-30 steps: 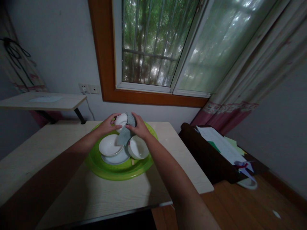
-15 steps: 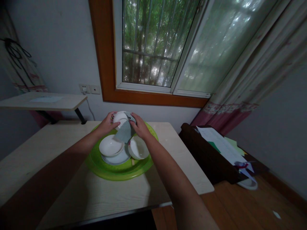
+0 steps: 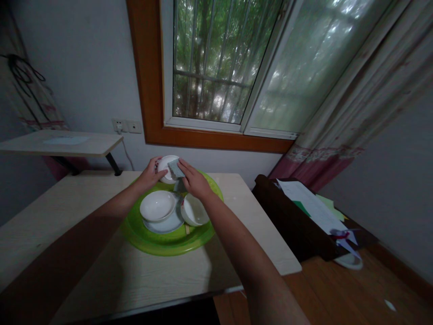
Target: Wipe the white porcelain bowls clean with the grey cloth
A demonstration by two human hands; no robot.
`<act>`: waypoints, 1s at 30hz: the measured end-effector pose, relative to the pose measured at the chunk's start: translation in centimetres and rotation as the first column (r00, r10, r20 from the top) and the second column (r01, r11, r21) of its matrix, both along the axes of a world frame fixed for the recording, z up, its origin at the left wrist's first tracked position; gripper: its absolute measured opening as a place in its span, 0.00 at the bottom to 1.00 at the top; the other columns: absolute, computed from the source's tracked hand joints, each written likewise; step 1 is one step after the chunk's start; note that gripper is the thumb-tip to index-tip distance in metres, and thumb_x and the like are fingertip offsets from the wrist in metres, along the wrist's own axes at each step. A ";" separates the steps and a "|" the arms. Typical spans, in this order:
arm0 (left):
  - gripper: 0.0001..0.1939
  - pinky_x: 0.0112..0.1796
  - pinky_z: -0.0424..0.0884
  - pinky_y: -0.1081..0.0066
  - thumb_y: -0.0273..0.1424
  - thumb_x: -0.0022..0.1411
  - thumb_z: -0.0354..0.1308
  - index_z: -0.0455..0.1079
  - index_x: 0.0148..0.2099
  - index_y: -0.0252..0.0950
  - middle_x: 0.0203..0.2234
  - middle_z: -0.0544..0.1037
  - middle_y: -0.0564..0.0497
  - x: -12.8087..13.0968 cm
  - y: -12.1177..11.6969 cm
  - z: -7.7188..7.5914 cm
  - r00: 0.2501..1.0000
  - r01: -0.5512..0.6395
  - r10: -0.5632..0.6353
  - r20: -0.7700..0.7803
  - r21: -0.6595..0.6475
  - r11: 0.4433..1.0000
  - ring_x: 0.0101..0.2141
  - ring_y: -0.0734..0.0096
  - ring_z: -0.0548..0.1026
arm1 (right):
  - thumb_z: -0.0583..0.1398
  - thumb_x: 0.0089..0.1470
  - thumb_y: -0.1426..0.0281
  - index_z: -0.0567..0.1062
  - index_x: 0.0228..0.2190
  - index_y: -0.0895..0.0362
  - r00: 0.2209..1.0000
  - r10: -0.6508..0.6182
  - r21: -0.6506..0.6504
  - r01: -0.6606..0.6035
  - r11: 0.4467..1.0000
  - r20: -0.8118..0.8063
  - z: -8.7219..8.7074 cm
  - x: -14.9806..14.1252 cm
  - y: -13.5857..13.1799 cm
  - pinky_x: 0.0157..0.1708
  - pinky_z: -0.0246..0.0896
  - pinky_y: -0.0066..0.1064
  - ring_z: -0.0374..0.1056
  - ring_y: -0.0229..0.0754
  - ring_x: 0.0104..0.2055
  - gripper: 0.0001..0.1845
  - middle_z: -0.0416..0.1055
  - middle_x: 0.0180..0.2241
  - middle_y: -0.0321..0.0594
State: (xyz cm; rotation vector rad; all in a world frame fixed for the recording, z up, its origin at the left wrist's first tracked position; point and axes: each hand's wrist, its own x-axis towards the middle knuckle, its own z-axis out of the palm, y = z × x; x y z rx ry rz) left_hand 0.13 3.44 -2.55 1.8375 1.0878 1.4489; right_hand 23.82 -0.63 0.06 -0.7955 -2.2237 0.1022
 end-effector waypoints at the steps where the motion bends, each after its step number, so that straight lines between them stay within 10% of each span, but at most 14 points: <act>1: 0.34 0.53 0.71 0.52 0.36 0.55 0.64 0.58 0.61 0.38 0.53 0.69 0.41 0.0 0.0 0.0 1.000 0.001 -0.001 0.003 0.000 1.000 0.53 0.57 0.71 | 0.51 0.62 0.74 0.55 0.68 0.48 1.000 0.006 0.008 -0.006 1.000 0.007 0.0 0.0 0.0 0.71 0.47 0.45 0.49 0.43 0.72 0.34 0.49 0.71 0.35; 30: 0.34 0.57 0.67 0.52 0.38 0.58 0.62 0.56 0.63 0.38 0.58 0.66 0.38 -0.5 0.6 -0.4 1.000 -0.021 0.021 -0.004 0.025 0.999 0.57 0.55 0.68 | 0.52 0.67 0.57 0.74 0.57 0.50 0.974 -0.216 0.061 0.221 0.973 -0.075 -0.4 0.5 0.8 0.60 0.59 0.54 0.62 0.54 0.55 0.23 0.67 0.58 0.46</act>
